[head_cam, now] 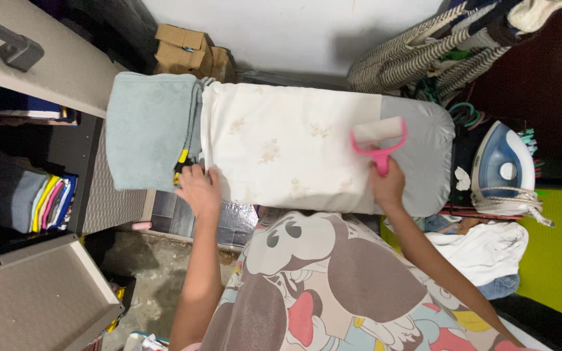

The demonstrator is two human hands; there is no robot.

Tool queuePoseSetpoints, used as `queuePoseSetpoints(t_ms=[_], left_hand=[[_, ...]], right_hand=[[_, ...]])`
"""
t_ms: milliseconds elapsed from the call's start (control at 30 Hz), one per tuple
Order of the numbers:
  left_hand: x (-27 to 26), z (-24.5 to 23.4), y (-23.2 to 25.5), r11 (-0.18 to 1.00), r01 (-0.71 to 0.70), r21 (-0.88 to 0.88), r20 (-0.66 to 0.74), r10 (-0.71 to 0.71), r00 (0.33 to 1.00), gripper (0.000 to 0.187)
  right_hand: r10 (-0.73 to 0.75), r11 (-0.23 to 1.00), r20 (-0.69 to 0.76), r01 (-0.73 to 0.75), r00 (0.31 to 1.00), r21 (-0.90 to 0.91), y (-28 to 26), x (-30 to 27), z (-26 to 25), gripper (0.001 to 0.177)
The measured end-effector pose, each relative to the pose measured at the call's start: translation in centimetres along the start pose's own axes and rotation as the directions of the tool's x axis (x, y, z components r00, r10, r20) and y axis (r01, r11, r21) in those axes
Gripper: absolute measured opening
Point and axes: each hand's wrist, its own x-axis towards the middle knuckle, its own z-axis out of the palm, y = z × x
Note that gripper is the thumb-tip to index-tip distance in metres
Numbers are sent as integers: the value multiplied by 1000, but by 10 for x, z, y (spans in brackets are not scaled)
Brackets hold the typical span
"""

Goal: The person uses a pink lint roller to clean a white cloth laid out on an ironing board. They repeatedly roll the device over the fabric surface to remove lint and debris. The person also briefly rolls the device over a folded grey towel placed nearby on the board.

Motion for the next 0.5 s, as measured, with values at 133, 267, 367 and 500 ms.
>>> queuePoseSetpoints(t_ms=[133,267,367,500], left_hand=[[24,35,1,936,20,-351,-37,-35,999,26],[81,68,24,678,39,-734,8,-48,999,25],[128,94,42,640,59,-766,10,-80,997,29],[141,120,35,399,-4,-917,0,8,1000,31]], right_hand=[[165,986,-5,-165,986,24,42,46,3,22],[164,978,-115,-147,980,146,74,115,4,16],[259,946,-146,-220,955,240,79,150,2,20],[285,958,-31,-284,958,39,74,144,-4,28]])
